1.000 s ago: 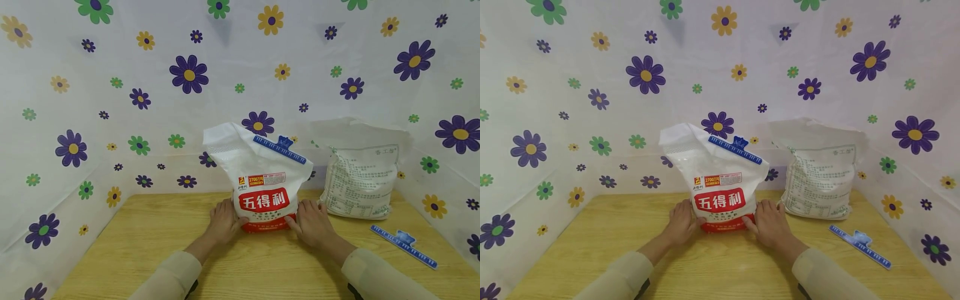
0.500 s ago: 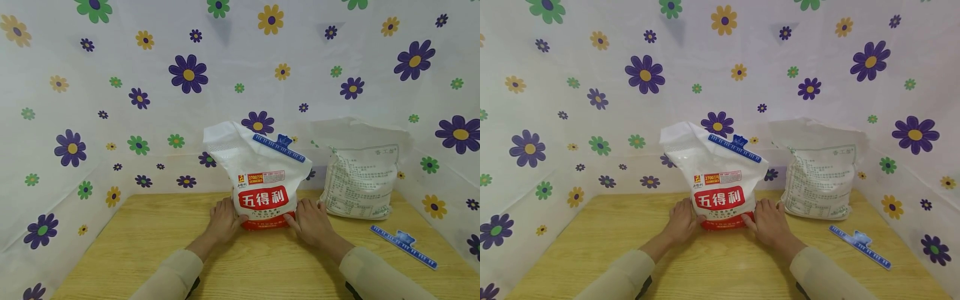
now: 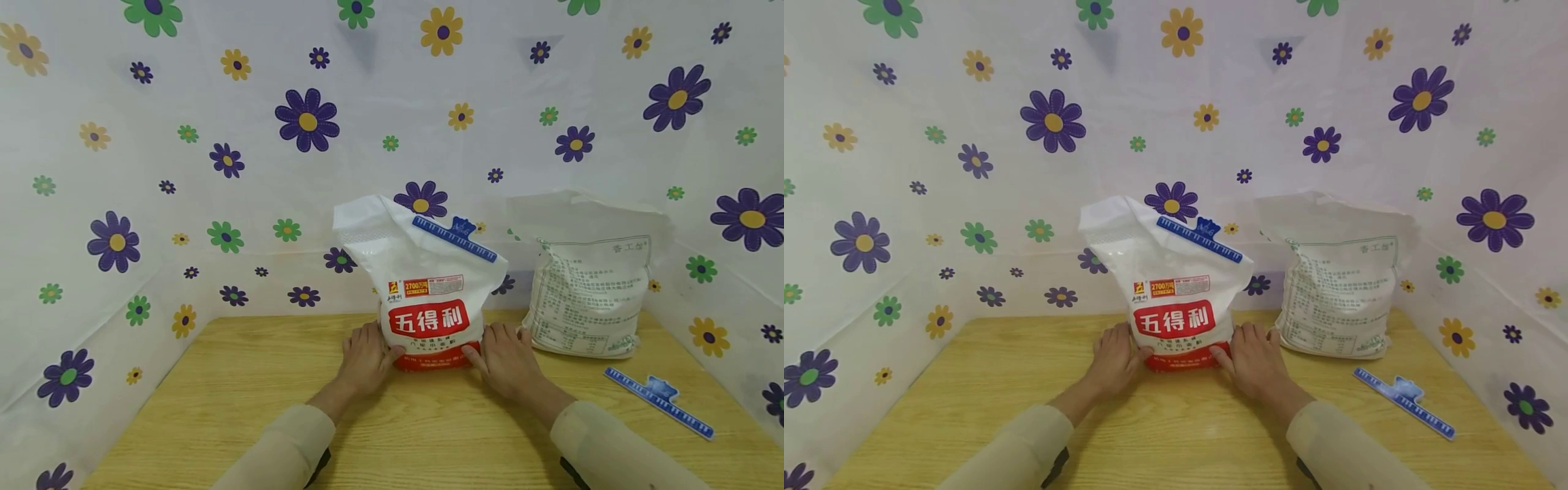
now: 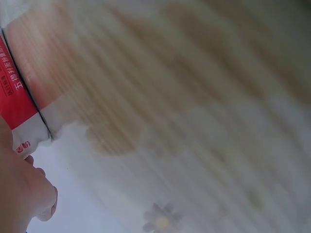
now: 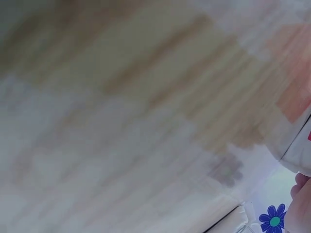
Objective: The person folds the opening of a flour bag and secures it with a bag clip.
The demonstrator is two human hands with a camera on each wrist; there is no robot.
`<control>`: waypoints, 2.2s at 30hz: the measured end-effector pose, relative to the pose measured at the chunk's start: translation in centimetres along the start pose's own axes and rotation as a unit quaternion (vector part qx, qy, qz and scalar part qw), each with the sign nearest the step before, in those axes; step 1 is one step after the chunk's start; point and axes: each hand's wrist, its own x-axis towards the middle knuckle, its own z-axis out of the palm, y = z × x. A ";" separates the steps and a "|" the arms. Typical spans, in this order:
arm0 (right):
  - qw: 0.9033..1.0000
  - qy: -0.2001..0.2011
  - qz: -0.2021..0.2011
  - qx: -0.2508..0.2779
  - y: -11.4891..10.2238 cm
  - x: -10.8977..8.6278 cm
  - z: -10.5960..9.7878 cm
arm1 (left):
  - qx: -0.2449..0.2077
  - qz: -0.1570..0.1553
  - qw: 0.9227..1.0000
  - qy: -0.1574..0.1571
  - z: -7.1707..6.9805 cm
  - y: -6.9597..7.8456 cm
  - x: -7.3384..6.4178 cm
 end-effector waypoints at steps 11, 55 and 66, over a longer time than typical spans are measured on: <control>1.000 -0.004 0.004 -0.001 0.0 0.7 0.2 | 0.045 -0.046 0.998 0.027 0.3 0.7 0.5; 0.999 -0.028 0.045 0.011 -0.4 2.8 0.5 | 0.118 -0.073 0.990 0.030 1.0 0.6 1.9; 0.998 -0.029 0.053 0.022 -0.6 3.3 0.7 | 0.129 -0.093 0.987 0.029 1.0 1.1 2.4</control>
